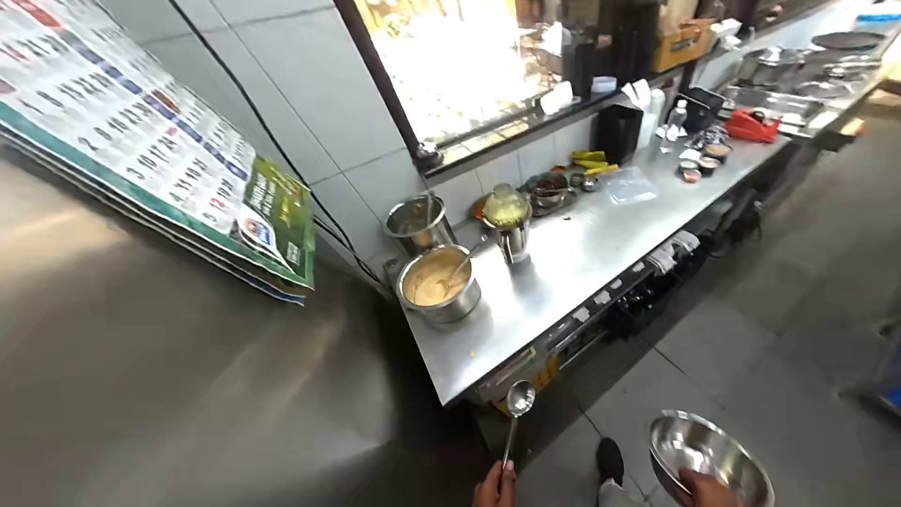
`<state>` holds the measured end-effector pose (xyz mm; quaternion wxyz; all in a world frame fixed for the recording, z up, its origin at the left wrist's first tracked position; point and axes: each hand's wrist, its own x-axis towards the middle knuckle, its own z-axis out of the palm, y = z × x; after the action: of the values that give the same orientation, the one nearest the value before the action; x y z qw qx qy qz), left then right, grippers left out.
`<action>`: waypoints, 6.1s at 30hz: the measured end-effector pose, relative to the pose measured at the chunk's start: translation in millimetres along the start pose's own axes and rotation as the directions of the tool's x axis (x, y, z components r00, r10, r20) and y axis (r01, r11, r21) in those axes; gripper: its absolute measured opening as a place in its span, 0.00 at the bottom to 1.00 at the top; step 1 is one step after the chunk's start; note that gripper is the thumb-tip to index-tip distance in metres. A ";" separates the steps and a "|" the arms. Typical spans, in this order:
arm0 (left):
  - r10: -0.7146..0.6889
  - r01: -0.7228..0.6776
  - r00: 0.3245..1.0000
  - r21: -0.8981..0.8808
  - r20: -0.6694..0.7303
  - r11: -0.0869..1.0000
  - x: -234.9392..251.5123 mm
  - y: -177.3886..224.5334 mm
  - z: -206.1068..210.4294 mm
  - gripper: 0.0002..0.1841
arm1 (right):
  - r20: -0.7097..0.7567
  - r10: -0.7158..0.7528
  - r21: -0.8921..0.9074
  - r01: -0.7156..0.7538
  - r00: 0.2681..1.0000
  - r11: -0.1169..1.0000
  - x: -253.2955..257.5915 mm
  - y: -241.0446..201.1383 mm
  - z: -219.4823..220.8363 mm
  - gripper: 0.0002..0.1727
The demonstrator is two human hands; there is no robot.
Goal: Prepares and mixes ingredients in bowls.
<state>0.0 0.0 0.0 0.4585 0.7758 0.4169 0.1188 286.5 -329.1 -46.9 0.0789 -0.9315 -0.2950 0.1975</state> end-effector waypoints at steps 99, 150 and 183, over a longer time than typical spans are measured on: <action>-0.137 -0.375 0.602 -0.430 -0.786 0.822 515.9 147.7 -160.7 0.38 | -0.393 -0.896 -0.188 0.936 0.206 0.297 439.7 -410.2 -248.4 0.18; 0.016 -0.278 0.765 -0.308 -0.644 0.910 501.3 165.1 -189.7 0.26 | 0.230 -0.879 -0.637 0.747 0.418 0.189 512.0 -609.4 -366.8 0.07; 0.067 -0.392 0.749 -0.359 -0.659 0.847 516.9 134.5 -188.6 0.31 | 0.192 -0.907 -0.606 0.773 0.374 0.191 517.5 -585.1 -349.4 0.09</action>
<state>288.1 474.9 110.6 0.4516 0.6012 0.3998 0.5242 515.0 436.8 258.7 -0.0992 -0.5960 -0.7924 -0.0846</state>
